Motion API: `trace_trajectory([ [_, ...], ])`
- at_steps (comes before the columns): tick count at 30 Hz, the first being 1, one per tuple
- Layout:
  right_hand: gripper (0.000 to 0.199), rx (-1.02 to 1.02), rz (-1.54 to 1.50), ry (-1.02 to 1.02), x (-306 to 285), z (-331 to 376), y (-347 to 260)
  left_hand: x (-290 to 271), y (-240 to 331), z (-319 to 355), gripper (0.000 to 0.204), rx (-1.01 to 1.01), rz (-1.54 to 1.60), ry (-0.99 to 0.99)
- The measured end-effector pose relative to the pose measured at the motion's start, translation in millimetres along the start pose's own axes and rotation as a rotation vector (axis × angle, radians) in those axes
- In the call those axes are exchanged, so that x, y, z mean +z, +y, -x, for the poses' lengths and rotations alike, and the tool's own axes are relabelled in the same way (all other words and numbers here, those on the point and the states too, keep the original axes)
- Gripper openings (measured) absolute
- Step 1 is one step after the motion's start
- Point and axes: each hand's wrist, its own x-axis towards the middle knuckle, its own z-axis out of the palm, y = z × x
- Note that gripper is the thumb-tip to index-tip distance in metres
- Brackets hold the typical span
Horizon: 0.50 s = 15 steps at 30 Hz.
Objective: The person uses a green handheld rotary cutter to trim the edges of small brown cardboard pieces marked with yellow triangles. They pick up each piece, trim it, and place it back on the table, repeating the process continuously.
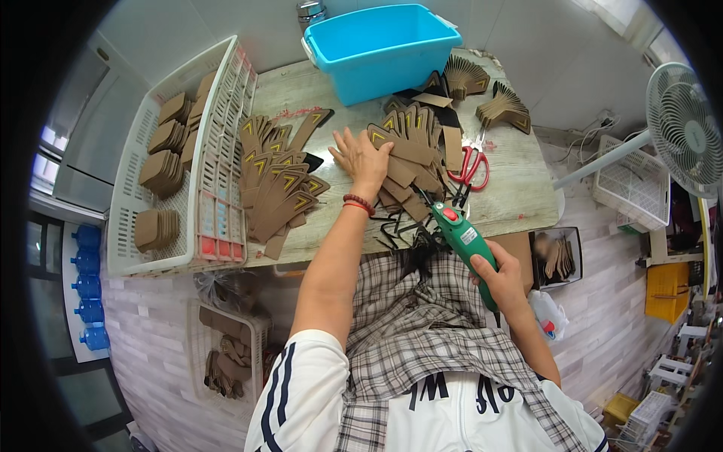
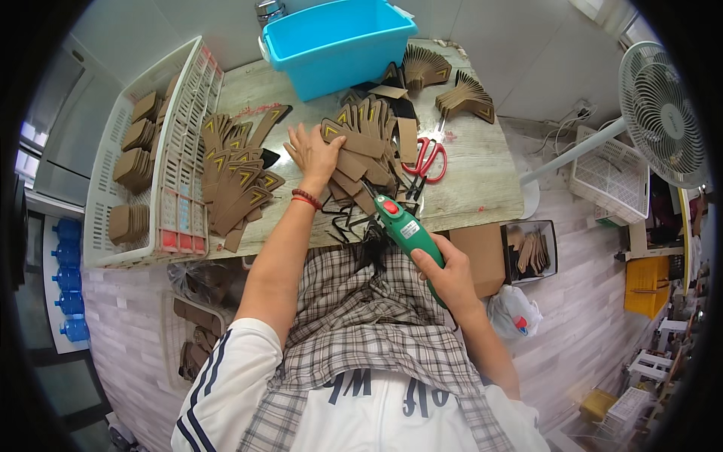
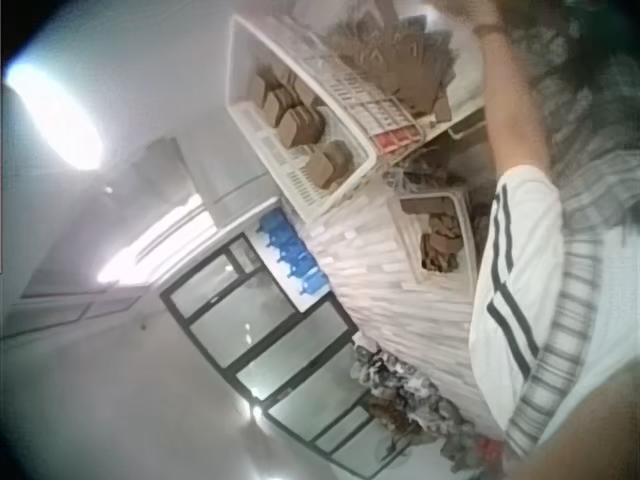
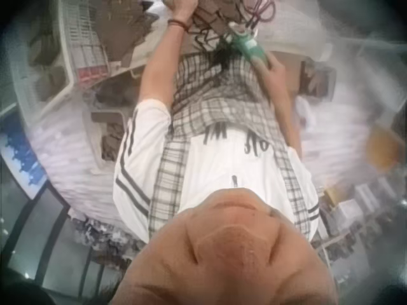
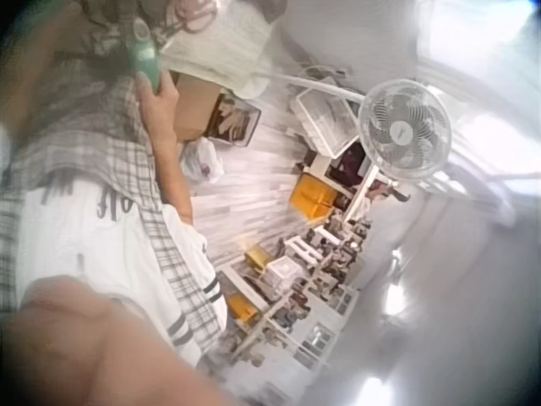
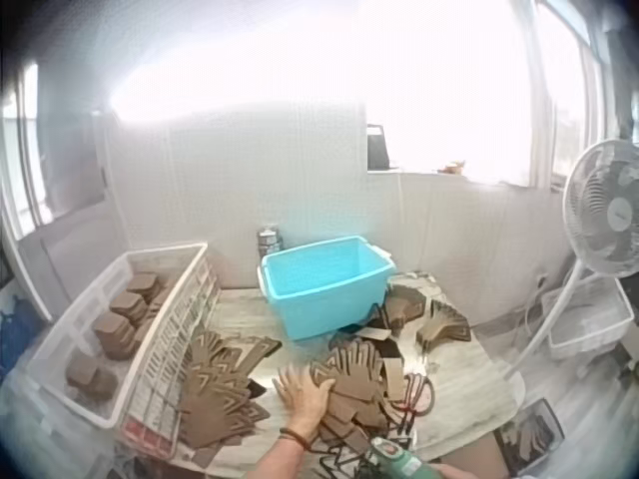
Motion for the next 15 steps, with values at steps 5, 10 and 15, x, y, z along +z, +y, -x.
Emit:
trace_trajectory([
  [5,0.034,0.009,-0.019,0.019,2,-2,0,-5,22,5,0.046,-0.020,0.376,0.252],
  [10,0.034,-0.050,-0.005,0.041,3,-7,-8,-26,39,11,0.027,-0.015,0.756,0.311],
  [15,0.037,-0.132,-0.024,0.128,8,-12,-25,-73,50,30,0.013,-0.123,1.368,0.045],
])
